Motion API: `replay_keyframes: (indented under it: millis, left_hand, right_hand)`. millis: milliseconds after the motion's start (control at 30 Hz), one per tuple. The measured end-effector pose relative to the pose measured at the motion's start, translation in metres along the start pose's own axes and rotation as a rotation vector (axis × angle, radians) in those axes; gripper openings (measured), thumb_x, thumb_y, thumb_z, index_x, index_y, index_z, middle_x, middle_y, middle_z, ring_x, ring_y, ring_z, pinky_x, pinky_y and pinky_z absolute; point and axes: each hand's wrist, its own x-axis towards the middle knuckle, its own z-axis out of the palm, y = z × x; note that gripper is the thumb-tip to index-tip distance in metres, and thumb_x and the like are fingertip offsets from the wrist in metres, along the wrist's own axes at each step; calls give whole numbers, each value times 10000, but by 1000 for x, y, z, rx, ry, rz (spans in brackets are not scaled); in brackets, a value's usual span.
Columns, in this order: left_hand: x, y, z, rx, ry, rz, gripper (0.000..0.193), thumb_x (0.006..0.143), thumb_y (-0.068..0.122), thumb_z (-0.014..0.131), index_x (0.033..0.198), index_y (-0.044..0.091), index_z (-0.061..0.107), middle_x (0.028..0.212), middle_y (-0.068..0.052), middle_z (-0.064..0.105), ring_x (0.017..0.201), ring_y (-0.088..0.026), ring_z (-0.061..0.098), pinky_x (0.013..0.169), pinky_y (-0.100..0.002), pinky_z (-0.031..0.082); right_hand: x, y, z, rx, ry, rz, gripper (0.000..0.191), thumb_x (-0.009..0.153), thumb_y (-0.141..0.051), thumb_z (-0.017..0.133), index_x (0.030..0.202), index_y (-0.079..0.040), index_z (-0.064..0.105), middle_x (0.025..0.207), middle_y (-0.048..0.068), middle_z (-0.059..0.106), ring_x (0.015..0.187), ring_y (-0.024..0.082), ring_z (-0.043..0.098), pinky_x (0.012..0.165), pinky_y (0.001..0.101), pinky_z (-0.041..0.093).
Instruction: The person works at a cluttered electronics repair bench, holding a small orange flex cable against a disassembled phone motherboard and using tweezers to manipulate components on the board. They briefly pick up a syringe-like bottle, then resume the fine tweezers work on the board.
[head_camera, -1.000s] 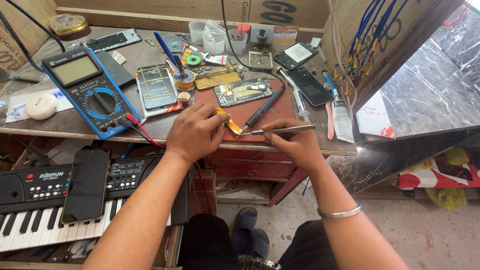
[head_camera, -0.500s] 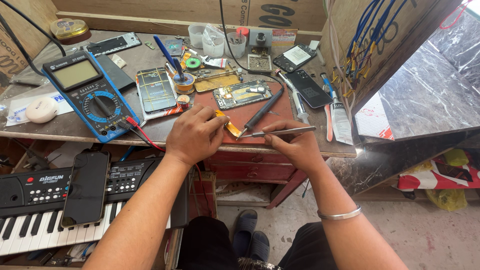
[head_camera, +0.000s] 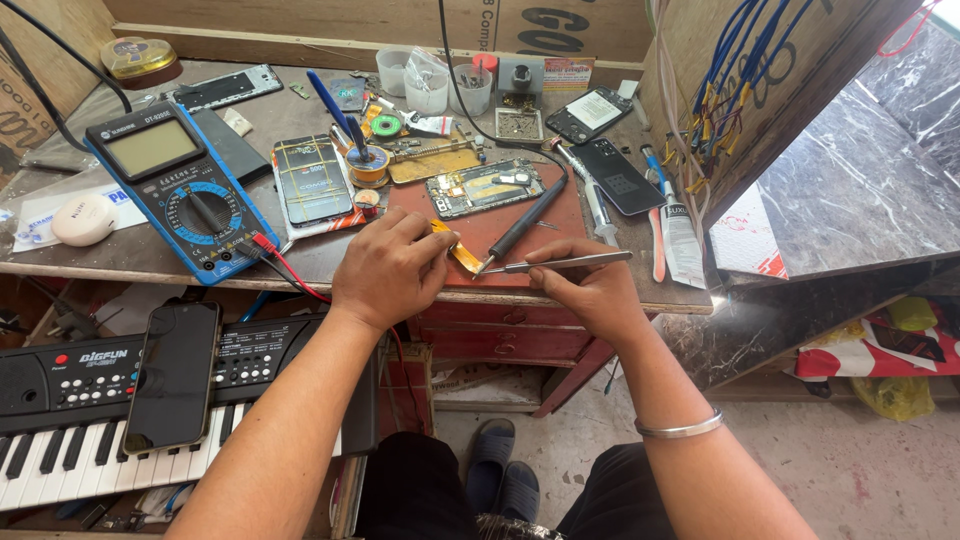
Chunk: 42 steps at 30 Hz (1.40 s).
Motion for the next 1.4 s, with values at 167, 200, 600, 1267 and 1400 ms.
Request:
replay_keyframes:
  millis: [167, 200, 600, 1267, 1400]
  left_hand:
    - [1, 1, 0, 10, 0, -1, 161, 842, 138, 740, 995, 123, 787, 854, -28, 646, 854, -238, 625, 757, -389, 543]
    - [0, 1, 0, 13, -1, -1, 162, 840, 140, 740, 994, 123, 787, 853, -29, 645, 855, -237, 626, 757, -389, 543]
    - [0, 1, -1, 14, -4, 1, 158, 847, 138, 736, 996, 121, 786, 852, -27, 643, 854, -237, 623, 763, -384, 543]
    - [1, 2, -1, 6, -3, -6, 154, 848, 134, 736, 993, 119, 785, 857, -34, 650, 854, -243, 631, 757, -388, 547]
    - [0, 2, -1, 10, -1, -1, 152, 850, 134, 736, 994, 116, 783, 863, -35, 650, 856, -244, 631, 763, -387, 549]
  right_hand:
    - [0, -1, 0, -10, 4, -4, 196, 911, -47, 739, 1100, 4, 730, 970, 71, 765, 900, 106, 721, 789, 248, 585]
    - [0, -2, 0, -19, 8, -3, 195, 910, -48, 739, 1098, 3, 730, 968, 71, 767, 899, 107, 724, 789, 249, 589]
    - [-1, -2, 0, -22, 2, -11, 197, 919, -51, 731, 1107, 7, 721, 978, 73, 762, 911, 110, 723, 800, 250, 588]
    - [0, -3, 0, -35, 6, -16, 178, 914, -28, 726, 1088, 10, 730, 967, 78, 765, 901, 110, 723, 786, 248, 586]
    - [-1, -5, 1, -49, 10, -14, 170, 913, -23, 727, 1079, 11, 735, 969, 80, 767, 901, 113, 727, 783, 248, 588]
